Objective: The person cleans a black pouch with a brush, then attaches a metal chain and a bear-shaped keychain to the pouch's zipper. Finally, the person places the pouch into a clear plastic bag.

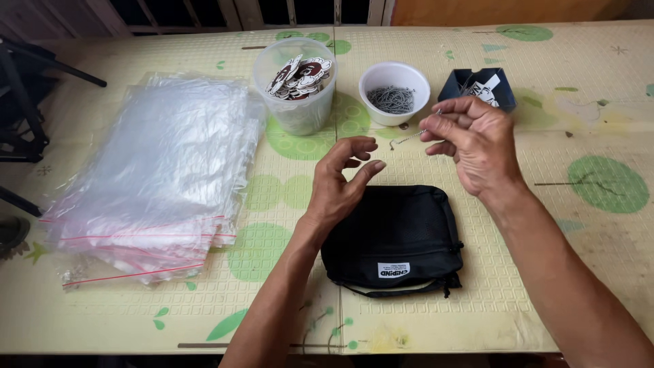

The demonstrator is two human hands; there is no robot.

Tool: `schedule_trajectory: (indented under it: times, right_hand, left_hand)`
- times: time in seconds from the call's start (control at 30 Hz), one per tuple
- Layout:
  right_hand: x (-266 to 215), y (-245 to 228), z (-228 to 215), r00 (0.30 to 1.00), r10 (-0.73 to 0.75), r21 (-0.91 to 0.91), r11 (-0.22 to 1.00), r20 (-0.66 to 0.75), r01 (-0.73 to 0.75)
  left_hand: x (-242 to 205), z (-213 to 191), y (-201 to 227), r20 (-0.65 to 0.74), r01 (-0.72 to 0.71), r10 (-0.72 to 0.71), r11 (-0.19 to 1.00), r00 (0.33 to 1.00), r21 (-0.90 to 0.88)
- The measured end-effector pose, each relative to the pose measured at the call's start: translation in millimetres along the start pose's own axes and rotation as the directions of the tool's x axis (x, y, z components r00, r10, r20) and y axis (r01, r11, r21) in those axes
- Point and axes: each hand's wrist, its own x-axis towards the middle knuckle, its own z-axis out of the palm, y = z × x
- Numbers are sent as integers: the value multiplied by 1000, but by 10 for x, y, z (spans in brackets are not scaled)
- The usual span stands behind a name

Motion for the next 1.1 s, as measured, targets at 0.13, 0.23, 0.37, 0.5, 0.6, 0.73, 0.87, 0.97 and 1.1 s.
schedule_trajectory:
  times: [0.13,0.23,0.37,0.5,0.6,0.73,0.87,0.97,1.1]
  right_hand:
    - [-117,180,-62,998,64,87,994,-10,-63]
    - [-106,350,-103,995,102,140,985,-12,-99]
    - [-141,520,-111,992,126,169,978,7,-125]
    - [-177,686,-176,989,111,-126,987,96,-99]
    - [-158,663,-270,954,-267,-584,756,140,297]
    - [-95,617,-292,879,-406,-560,681,248,472]
    - [-55,729,-291,877,-343,-532,699,336,477]
    - [-45,769,-293,885,-306,-521,721,351,456]
    - [-9,796,-290,898,-253,-488,770,359,412]
  left_hand:
    - [46,154,32,54,-21,20,1000,998,13]
    - [102,154,26,89,31,-31,1000,996,0]
    - [143,135,15,198,286,-257,949,946,-133]
    - [117,207,-337,202,364,-318,895,926,-258]
    - [71,226,-304,238,383,-318,868,918,-316]
    - [89,215,-314,257,381,-308,869,916,-316]
    - [103,212,-317,274,387,-308,868,911,-311]
    - [89,219,-330,275,389,-311,870,910,-304]
    - [94,237,-272,286,391,-311,874,907,-288]
